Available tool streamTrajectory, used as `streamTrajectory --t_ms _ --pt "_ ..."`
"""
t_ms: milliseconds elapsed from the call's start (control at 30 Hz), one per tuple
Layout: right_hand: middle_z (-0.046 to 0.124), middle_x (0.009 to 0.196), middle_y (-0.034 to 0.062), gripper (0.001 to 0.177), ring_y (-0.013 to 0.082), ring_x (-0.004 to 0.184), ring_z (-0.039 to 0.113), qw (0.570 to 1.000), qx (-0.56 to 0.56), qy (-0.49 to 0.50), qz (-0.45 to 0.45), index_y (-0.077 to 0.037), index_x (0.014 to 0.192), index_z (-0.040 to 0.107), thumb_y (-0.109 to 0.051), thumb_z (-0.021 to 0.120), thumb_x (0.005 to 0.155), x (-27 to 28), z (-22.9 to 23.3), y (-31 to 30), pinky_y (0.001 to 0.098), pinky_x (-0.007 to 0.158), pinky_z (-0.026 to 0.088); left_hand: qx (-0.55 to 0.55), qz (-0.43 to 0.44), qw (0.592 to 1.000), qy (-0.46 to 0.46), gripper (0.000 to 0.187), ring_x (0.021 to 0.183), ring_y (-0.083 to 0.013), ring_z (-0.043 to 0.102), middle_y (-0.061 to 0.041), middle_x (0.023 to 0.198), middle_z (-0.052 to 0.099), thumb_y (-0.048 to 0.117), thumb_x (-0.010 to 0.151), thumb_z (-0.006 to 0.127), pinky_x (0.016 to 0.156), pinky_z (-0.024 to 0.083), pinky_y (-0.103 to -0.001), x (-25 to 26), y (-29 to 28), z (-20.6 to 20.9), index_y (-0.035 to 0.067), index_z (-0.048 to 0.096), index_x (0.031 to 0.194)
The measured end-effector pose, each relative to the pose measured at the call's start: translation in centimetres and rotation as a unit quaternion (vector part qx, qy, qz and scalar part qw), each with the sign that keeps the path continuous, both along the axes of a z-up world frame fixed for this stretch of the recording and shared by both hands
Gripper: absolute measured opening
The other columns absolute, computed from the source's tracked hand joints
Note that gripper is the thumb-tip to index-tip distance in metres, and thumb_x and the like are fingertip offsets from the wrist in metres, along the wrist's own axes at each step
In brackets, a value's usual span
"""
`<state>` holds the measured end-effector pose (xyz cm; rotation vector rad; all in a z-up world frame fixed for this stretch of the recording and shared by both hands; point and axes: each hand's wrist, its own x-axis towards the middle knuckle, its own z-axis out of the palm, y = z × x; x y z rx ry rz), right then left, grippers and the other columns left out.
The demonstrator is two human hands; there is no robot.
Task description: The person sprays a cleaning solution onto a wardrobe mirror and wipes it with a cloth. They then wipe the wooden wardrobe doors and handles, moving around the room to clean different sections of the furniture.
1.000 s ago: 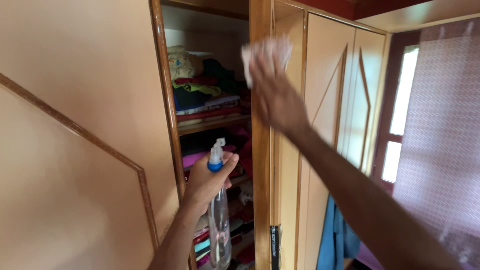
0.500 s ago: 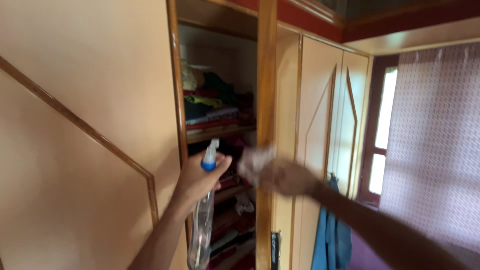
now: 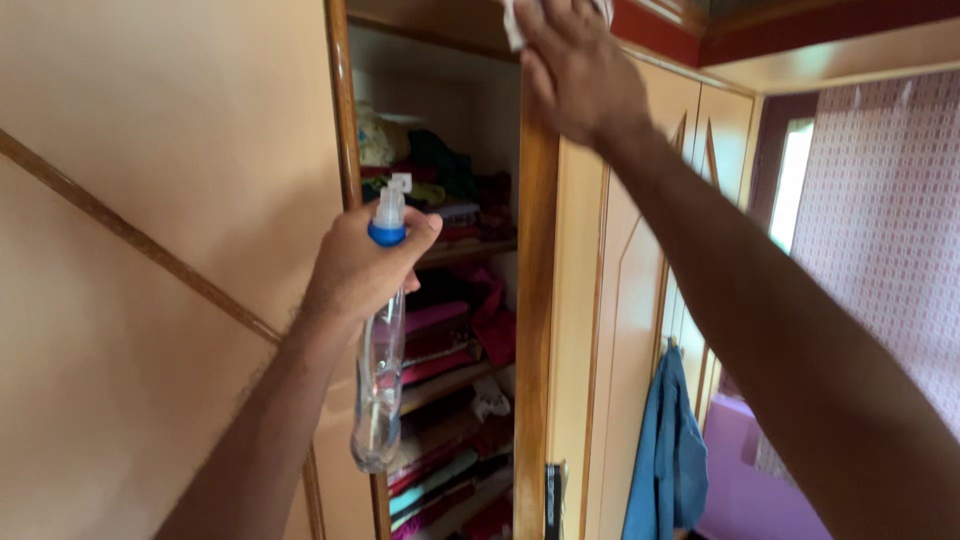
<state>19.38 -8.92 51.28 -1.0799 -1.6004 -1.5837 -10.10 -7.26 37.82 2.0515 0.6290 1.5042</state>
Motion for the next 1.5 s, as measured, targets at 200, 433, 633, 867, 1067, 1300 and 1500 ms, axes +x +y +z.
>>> streamTrajectory --t_ms 200,433,633,867,1067,1300,1500 --pt "0.017 0.172 0.0026 0.069 0.0332 0.157 0.03 0.992 -0.088 0.089 0.02 -0.021 0.164 0.032 -0.026 0.059 0.101 0.1 -18.2 0.1 0.0426 0.1 0.059 -0.101 -0.069 0.991 -0.057 0.026 0.048 -0.0102 0.057 0.001 0.065 0.059 0.033 0.089 0.077 0.046 0.049 -0.027 0.7 1.2 -8.0 0.008 0.073 0.094" --pt "0.04 0.163 0.0146 0.056 0.0333 0.143 0.046 0.971 -0.208 0.117 0.001 -0.014 0.158 0.04 -0.019 0.06 0.107 -2.7 -39.7 -2.7 0.0416 0.09 0.061 -0.189 -0.099 0.976 -0.034 0.03 0.055 -0.0081 0.062 0.0 0.074 0.067 0.033 0.088 0.079 0.049 0.055 -0.026 1.8 2.0 -17.1 0.006 0.072 0.1" --pt "0.052 0.151 0.0233 0.053 0.0346 0.134 0.061 0.97 -0.234 0.054 0.037 0.001 0.148 0.049 -0.015 0.062 0.099 -4.8 -45.3 -7.2 0.046 0.11 0.052 -0.226 -0.074 0.971 0.006 0.032 0.052 -0.0117 0.062 -0.003 0.072 0.068 0.034 0.087 0.078 0.049 0.054 -0.027 2.6 -0.2 -20.6 0.007 0.073 0.103" --pt "0.067 0.14 0.0123 0.063 0.019 0.122 0.068 0.624 -0.257 0.628 0.387 0.001 0.146 0.049 -0.007 0.07 0.087 -6.1 -45.7 -11.8 0.0341 0.111 0.052 -0.23 -0.1 0.968 0.024 0.041 0.056 -0.0118 0.066 -0.004 0.085 0.073 0.036 0.089 0.073 0.05 0.058 -0.028 2.3 -1.5 -24.9 0.004 0.068 0.116" --pt "0.071 0.126 0.0181 0.054 0.0238 0.117 0.069 0.231 -0.181 0.804 0.516 0.003 0.138 0.058 -0.003 0.068 0.086 -5.5 -47.5 -12.6 0.0304 0.103 0.057 -0.221 -0.092 0.966 0.096 0.036 0.056 -0.011 0.065 -0.006 0.081 0.072 0.037 0.092 0.07 0.051 0.059 -0.026 4.1 -3.3 -29.3 0.007 0.07 0.111" --pt "0.075 0.106 0.0187 0.032 0.0265 0.094 0.072 0.225 -0.242 0.802 0.497 0.005 0.122 0.068 0.002 0.07 0.09 -3.8 -49.0 -12.8 0.034 0.091 0.057 -0.24 -0.095 0.963 0.083 0.037 0.059 -0.0124 0.065 -0.007 0.08 0.07 0.036 0.09 0.073 0.052 0.059 -0.029 6.6 -3.8 -30.1 0.005 0.07 0.109" --pt "0.074 0.104 0.0132 0.016 0.0252 0.095 0.075 0.165 -0.169 0.859 0.454 -0.004 0.107 0.066 -0.011 0.062 0.093 -0.3 -50.0 -11.4 0.048 0.091 0.061 -0.202 -0.055 0.976 0.058 0.042 0.065 -0.0118 0.072 -0.004 0.103 0.076 0.038 0.088 0.072 0.056 0.064 -0.03 7.6 -2.6 -27.2 0.009 0.067 0.117"
